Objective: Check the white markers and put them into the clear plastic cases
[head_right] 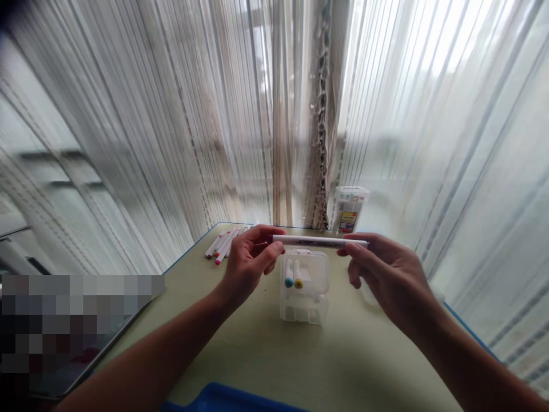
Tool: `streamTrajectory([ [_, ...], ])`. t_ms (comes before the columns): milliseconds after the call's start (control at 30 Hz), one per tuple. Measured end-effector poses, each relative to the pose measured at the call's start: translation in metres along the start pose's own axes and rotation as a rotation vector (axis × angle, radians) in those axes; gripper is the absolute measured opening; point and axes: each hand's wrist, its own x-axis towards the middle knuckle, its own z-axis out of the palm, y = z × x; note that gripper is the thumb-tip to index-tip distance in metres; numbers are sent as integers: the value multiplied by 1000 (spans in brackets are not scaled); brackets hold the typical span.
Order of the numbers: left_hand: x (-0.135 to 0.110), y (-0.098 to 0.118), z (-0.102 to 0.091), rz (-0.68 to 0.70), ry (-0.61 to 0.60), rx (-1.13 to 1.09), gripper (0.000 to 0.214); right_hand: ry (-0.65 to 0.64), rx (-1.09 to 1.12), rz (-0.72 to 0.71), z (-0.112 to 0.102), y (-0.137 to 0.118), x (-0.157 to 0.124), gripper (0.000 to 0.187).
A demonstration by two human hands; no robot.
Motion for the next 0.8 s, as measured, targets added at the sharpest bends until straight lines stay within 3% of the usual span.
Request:
streamTrajectory([
  [400,1,-4,1,3,-6,13,23,22,-21,-17,3,-3,-2,27],
  [633,1,-8,0,32,-16,65,27,110,-119,50,2,-2,-2,46],
  [800,0,-8,1,37,-7,67,30,127,-158,37,4,-4,-4,48],
])
